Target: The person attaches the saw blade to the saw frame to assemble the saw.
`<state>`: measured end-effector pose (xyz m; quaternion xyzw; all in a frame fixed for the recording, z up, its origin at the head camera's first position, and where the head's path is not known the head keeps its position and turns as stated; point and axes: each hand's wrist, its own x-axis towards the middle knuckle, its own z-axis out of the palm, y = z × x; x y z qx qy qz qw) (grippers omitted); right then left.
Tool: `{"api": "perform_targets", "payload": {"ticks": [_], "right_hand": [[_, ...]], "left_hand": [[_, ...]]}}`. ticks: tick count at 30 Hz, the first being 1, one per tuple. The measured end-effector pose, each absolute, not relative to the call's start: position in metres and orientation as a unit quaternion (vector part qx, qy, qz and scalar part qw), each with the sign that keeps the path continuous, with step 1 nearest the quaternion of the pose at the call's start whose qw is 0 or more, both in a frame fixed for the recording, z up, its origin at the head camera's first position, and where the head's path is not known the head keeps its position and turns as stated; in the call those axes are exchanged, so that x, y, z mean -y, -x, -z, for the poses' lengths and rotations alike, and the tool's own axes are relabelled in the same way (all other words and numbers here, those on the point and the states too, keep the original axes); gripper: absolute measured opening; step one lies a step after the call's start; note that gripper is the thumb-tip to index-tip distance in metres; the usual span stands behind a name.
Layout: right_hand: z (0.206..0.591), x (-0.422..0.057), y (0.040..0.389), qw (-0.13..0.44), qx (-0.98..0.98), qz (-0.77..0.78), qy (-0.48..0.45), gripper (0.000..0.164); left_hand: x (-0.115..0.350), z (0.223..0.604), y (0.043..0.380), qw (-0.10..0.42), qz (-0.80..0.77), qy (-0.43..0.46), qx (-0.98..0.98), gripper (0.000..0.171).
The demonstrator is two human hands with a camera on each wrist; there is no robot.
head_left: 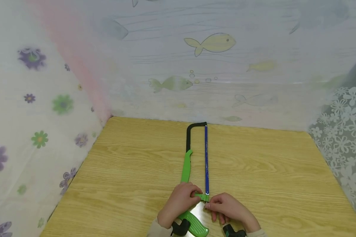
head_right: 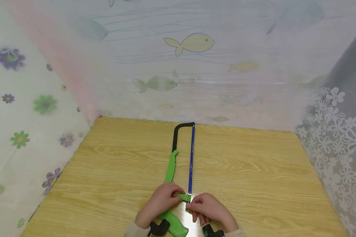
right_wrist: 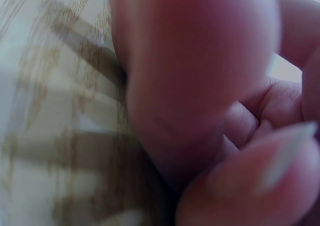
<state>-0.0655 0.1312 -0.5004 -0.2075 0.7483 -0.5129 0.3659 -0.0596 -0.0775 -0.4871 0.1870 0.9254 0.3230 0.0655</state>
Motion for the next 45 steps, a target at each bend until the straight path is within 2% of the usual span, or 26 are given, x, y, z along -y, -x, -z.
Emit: {"api": "perform_targets", "payload": {"ticks": [12, 19, 45], "right_hand": [[0.5039, -0.1334, 0.0579, 0.368, -0.739, 0.529, 0.195, 0.028], [0.5051, -0.1305, 0.0585, 0.329, -0.766, 0.521, 0.179, 0.027], [0.5025, -0.1302, 0.0654, 0.332, -0.775, 0.501, 0.198, 0.033]], "left_hand": [[0.0763, 0.491, 0.0574, 0.098, -0.332, -0.174, -0.922, 0.009], [0.0794, 0.4914, 0.0574, 0.093, -0.344, -0.178, -0.917, 0.01], [0.078, 0.4867, 0.0617, 0.088, -0.316, -0.171, -0.929, 0.01]]}}
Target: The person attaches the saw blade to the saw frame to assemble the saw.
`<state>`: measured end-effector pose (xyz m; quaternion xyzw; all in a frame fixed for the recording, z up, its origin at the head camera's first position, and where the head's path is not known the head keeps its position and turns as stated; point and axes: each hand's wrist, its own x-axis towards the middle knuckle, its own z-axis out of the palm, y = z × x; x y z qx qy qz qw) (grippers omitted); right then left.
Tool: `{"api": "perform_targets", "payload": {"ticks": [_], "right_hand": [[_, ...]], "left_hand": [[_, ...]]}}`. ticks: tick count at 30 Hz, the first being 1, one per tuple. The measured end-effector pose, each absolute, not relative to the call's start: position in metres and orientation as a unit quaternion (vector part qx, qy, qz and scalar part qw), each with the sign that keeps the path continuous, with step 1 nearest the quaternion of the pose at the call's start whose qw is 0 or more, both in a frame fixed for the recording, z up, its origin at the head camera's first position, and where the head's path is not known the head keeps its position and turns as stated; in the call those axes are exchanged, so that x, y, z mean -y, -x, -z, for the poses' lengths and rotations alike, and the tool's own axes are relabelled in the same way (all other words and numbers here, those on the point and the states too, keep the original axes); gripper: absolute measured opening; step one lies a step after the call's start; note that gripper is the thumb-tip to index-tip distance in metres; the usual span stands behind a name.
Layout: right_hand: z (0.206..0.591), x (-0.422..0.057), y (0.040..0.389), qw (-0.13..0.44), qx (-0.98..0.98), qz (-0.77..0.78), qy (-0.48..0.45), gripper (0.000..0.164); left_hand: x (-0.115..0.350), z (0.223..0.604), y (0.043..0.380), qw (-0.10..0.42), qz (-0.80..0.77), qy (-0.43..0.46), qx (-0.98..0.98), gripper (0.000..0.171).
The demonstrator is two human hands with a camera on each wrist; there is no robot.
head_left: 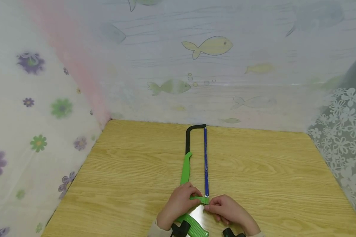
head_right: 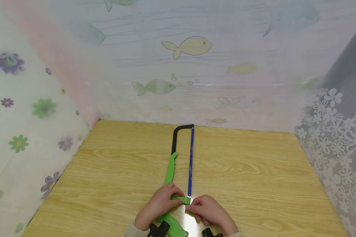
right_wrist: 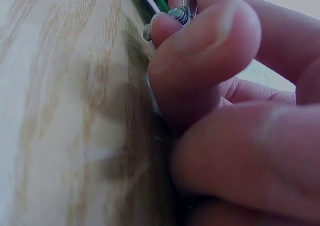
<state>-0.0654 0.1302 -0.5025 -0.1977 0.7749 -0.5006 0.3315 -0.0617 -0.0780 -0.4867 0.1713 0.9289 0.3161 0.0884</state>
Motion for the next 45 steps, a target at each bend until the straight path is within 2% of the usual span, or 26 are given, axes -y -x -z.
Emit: {"api": "perform_targets", "payload": {"ticks": [20, 30, 45], "right_hand": [[0.5006, -0.128, 0.0662, 0.34, -0.774, 0.496, 0.198, 0.035], [0.5043, -0.1311, 0.0676, 0.352, -0.754, 0.514, 0.208, 0.028], [0.5038, -0.1303, 0.0679, 0.34, -0.769, 0.506, 0.193, 0.026]], "left_hand": [[0.0791, 0.4873, 0.0614, 0.088, -0.313, -0.172, -0.93, 0.011], [0.0785, 0.4861, 0.0605, 0.094, -0.32, -0.169, -0.928, 0.011], [0.0773, 0.4886, 0.0582, 0.073, -0.322, -0.17, -0.928, 0.01]]}}
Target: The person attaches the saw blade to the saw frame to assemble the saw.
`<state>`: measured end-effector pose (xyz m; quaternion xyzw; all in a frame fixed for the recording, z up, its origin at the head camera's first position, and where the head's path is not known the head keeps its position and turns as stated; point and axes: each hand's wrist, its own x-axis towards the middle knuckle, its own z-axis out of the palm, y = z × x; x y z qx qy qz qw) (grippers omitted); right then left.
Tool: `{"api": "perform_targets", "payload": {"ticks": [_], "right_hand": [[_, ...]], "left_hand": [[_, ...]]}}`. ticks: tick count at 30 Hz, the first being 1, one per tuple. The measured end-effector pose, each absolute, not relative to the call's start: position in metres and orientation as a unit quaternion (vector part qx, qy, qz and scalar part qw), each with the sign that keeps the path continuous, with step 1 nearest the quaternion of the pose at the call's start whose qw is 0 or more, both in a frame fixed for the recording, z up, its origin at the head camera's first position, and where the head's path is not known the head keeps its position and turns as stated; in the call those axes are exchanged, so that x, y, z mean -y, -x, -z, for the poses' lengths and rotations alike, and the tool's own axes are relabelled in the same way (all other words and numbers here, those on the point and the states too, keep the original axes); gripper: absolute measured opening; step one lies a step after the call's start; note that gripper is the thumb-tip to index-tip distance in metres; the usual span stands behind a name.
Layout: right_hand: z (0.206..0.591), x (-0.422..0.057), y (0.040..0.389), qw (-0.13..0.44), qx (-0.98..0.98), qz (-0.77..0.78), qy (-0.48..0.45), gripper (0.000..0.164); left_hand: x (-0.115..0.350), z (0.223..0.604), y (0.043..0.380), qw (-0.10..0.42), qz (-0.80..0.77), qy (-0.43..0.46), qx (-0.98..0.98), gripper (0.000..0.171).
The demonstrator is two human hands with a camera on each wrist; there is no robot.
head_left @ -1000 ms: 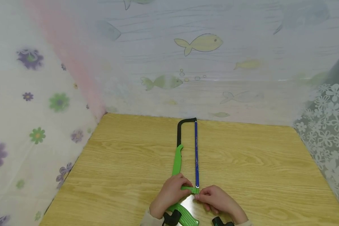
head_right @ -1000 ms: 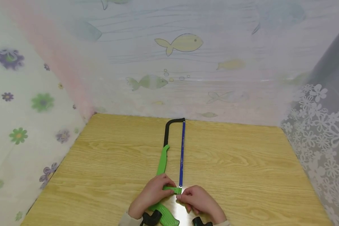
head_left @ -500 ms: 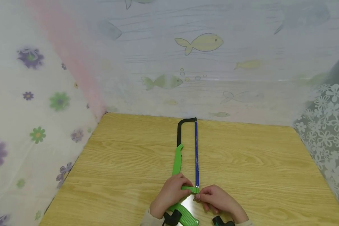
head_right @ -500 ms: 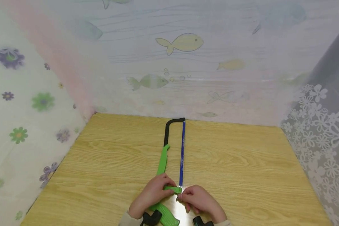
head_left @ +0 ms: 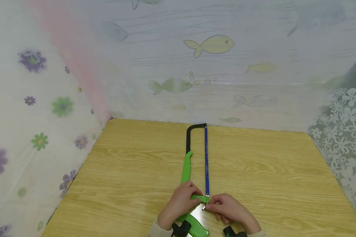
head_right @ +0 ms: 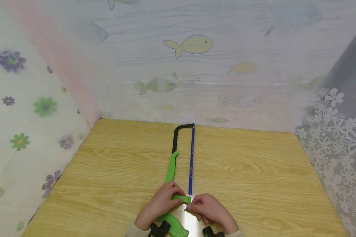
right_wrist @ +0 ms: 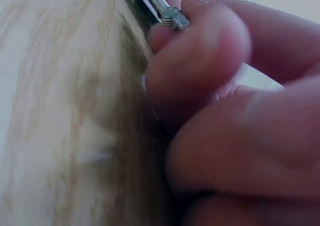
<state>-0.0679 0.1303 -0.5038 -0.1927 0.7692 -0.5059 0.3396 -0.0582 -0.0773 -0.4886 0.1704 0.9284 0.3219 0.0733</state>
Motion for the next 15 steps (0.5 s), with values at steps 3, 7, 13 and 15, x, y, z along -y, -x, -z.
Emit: {"api": "perform_targets", "payload": {"ticks": [3, 7, 13, 15], "right_hand": [[0.5045, -0.1307, 0.0674, 0.331, -0.773, 0.508, 0.185, 0.027], [0.5049, -0.1308, 0.0668, 0.336, -0.766, 0.519, 0.177, 0.028], [0.5045, -0.1308, 0.067, 0.338, -0.763, 0.522, 0.175, 0.027], [0.5045, -0.1309, 0.0669, 0.338, -0.764, 0.521, 0.175, 0.028]], "left_hand": [[0.0772, 0.4899, 0.0577, 0.071, -0.32, -0.17, -0.929, 0.01], [0.0778, 0.4911, 0.0576, 0.068, -0.317, -0.171, -0.93, 0.01], [0.0781, 0.4916, 0.0593, 0.072, -0.316, -0.173, -0.93, 0.01], [0.0783, 0.492, 0.0594, 0.073, -0.315, -0.175, -0.93, 0.01]]}}
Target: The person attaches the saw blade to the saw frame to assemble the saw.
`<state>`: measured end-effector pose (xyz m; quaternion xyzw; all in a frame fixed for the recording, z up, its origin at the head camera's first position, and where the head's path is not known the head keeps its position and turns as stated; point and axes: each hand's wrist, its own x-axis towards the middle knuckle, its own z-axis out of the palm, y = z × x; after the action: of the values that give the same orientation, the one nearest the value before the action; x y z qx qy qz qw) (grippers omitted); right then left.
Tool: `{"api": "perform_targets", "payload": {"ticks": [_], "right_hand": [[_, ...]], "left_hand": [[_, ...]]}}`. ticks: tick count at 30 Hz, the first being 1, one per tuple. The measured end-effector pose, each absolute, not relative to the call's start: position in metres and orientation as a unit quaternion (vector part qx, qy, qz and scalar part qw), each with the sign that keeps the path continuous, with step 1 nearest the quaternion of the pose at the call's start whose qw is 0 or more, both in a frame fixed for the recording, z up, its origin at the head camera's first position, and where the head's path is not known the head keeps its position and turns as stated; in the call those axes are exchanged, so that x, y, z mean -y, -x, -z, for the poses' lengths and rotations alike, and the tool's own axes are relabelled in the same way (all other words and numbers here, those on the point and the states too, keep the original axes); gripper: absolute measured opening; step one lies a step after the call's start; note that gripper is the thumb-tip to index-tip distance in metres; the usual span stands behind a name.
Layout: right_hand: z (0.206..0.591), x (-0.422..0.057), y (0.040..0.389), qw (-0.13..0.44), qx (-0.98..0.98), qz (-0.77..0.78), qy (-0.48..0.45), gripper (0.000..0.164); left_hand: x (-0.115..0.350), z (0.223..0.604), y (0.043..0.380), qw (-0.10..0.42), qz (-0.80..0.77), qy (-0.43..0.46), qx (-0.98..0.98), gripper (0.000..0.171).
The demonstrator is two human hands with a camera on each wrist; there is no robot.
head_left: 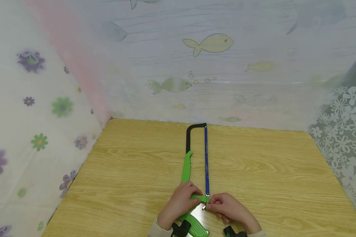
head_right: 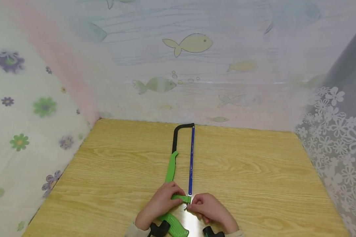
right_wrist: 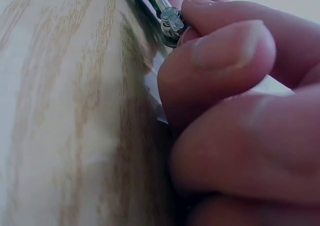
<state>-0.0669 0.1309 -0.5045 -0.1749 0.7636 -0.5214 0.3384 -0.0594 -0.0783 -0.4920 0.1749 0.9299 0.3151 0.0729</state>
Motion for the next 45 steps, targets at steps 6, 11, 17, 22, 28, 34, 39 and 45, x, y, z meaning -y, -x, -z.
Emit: {"api": "perform_targets", "payload": {"ticks": [6, 11, 17, 22, 28, 34, 39, 45], "right_hand": [[0.5037, -0.1305, 0.067, 0.339, -0.769, 0.511, 0.181, 0.034], [0.5033, -0.1301, 0.0671, 0.338, -0.772, 0.505, 0.187, 0.035], [0.5035, -0.1302, 0.0676, 0.34, -0.77, 0.504, 0.191, 0.036], [0.5028, -0.1295, 0.0679, 0.341, -0.77, 0.503, 0.195, 0.034], [0.5045, -0.1289, 0.0687, 0.343, -0.77, 0.5, 0.198, 0.033], [0.5055, -0.129, 0.0692, 0.345, -0.772, 0.497, 0.198, 0.034], [0.5044, -0.1293, 0.0691, 0.345, -0.77, 0.498, 0.202, 0.032], [0.5028, -0.1297, 0.0687, 0.341, -0.772, 0.497, 0.202, 0.03]], "left_hand": [[0.0792, 0.4925, 0.0591, 0.072, -0.318, -0.177, -0.929, 0.01], [0.0791, 0.491, 0.0595, 0.071, -0.321, -0.177, -0.928, 0.01], [0.0785, 0.4893, 0.0597, 0.075, -0.319, -0.173, -0.929, 0.01], [0.0785, 0.4895, 0.0593, 0.072, -0.317, -0.173, -0.93, 0.009], [0.079, 0.4892, 0.0591, 0.072, -0.317, -0.174, -0.93, 0.009], [0.079, 0.4886, 0.0593, 0.075, -0.313, -0.174, -0.931, 0.01], [0.0789, 0.4879, 0.0589, 0.074, -0.313, -0.176, -0.93, 0.01], [0.0786, 0.4881, 0.0592, 0.072, -0.315, -0.178, -0.929, 0.01]]}}
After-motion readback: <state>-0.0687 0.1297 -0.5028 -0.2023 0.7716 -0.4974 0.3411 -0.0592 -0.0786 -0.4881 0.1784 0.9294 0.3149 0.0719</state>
